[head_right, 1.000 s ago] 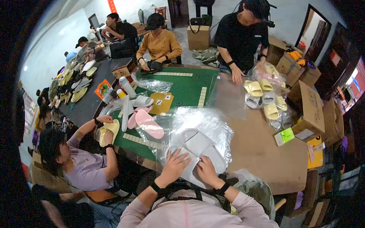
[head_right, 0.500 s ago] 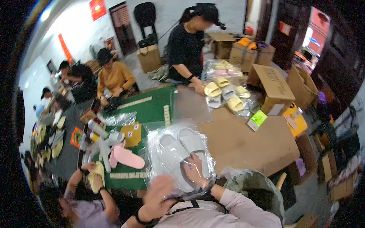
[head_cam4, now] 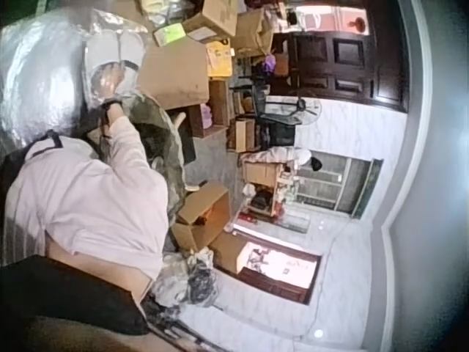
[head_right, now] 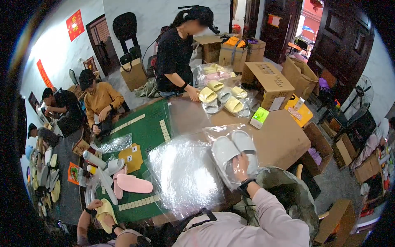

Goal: Packaging slippers into plastic bags and then into a larger collection sack.

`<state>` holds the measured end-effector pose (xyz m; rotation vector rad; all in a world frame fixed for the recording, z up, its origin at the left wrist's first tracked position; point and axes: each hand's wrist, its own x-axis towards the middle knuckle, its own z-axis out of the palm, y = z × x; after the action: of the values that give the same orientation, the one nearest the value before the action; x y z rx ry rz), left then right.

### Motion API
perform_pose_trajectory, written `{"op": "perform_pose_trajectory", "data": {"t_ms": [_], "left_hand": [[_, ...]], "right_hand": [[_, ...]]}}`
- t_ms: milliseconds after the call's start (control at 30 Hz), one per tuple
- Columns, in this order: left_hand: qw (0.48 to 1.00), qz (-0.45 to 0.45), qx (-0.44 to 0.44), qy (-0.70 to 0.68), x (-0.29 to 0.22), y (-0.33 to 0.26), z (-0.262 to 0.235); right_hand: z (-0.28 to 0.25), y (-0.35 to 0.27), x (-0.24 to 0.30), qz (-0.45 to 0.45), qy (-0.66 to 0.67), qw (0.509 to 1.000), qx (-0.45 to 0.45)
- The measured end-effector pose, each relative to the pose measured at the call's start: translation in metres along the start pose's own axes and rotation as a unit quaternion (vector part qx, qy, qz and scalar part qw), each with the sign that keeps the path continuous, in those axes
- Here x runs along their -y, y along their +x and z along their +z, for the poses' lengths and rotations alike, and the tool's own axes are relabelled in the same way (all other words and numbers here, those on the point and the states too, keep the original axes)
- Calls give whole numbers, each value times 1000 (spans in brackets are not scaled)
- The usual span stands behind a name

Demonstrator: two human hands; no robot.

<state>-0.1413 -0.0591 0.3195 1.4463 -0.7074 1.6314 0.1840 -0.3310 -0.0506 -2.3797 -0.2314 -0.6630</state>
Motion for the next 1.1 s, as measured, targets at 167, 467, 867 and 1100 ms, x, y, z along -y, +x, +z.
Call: {"op": "perform_pose_trajectory", "data": {"t_ms": [167, 467, 867, 1100], "left_hand": [[996, -84, 20, 15, 1, -19, -27], [969, -238, 57, 42, -9, -61, -61], [897, -414, 81, 134, -49, -135, -86], [839, -496, 66, 216, -119, -169, -120]], "right_hand": [[2, 14, -48, 93, -90, 990, 55], [-7, 36, -109, 102, -159, 905, 381], [-89, 64, 56, -19, -27, 852, 523], [-47, 67, 133, -114, 179, 867, 451]]}}
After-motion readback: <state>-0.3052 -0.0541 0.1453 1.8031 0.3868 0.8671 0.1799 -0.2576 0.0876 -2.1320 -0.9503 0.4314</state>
